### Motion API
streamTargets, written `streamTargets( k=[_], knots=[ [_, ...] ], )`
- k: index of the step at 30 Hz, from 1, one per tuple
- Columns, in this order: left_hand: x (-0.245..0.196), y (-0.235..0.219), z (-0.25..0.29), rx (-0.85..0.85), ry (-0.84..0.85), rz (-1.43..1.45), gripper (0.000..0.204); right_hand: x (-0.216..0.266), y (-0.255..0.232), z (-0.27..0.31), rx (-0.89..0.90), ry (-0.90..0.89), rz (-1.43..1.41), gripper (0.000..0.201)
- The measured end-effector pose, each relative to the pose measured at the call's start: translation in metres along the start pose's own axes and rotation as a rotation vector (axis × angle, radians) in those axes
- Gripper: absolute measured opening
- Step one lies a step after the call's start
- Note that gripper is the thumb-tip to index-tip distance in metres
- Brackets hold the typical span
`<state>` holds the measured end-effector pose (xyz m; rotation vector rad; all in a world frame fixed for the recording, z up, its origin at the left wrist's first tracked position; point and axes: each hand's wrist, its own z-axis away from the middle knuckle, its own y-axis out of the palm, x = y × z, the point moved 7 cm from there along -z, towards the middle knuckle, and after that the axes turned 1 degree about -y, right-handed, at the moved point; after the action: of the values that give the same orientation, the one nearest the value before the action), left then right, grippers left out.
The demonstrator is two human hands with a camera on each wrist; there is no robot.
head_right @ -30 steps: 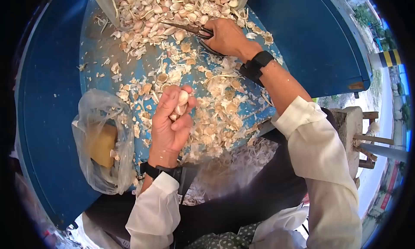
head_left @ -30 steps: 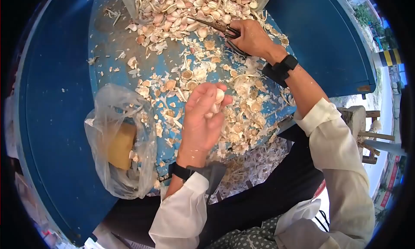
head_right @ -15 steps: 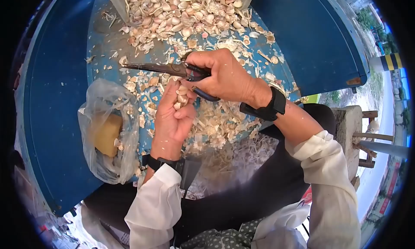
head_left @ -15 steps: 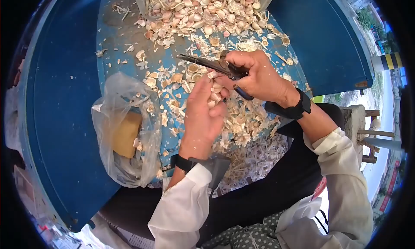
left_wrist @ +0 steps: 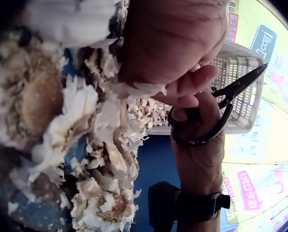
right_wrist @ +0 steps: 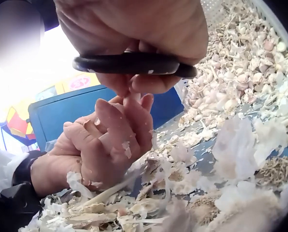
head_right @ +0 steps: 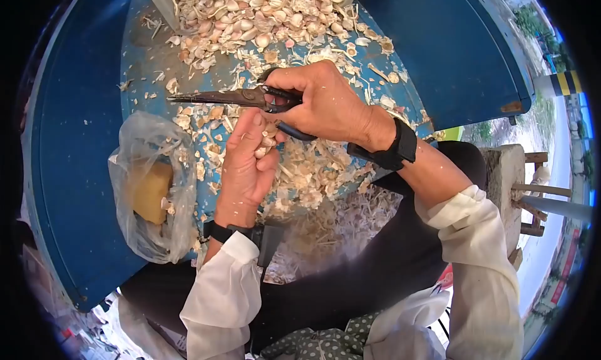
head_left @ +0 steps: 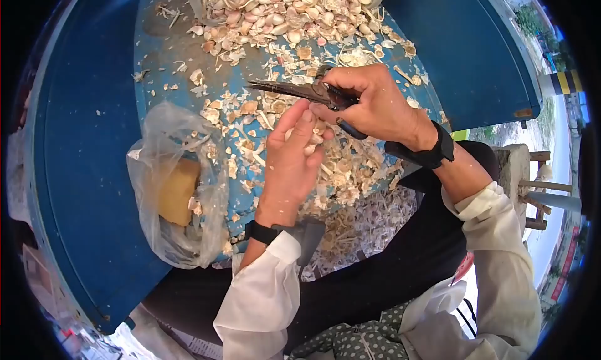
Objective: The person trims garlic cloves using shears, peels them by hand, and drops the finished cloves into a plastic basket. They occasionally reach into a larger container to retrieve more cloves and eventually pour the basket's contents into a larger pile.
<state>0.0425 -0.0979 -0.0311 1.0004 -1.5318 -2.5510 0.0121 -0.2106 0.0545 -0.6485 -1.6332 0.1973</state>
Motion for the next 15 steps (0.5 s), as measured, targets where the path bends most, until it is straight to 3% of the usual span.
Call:
streamTargets(
  k=[4, 6, 7, 9, 13, 15],
  knots=[
    [-0.003, -0.006, -0.002, 0.030, 0.006, 0.064, 0.027, 0.017, -0.020, 0.006, -0.044, -0.139, 0.299, 0.035],
    [-0.011, -0.006, -0.001, 0.048, 0.027, 0.066, 0.027, 0.010, -0.030, 0.013, 0.120, 0.021, 0.524, 0.041],
    [-0.014, -0.005, -0.001, 0.074, 0.041, 0.068, 0.026, 0.003, -0.034, 0.017, 0.120, 0.021, 0.526, 0.041],
    [-0.015, -0.003, -0.002, 0.094, 0.061, 0.077, 0.028, 0.002, -0.034, 0.024, 0.121, -0.174, 0.579, 0.047],
    [-0.015, -0.005, -0.001, 0.087, 0.058, 0.013, 0.033, -0.010, -0.036, 0.026, 0.211, -0.023, 0.748, 0.046],
    [-0.017, -0.005, 0.000, 0.084, 0.068, -0.026, 0.034, -0.007, -0.035, 0.023, 0.189, -0.069, 0.749, 0.046]
  ],
)
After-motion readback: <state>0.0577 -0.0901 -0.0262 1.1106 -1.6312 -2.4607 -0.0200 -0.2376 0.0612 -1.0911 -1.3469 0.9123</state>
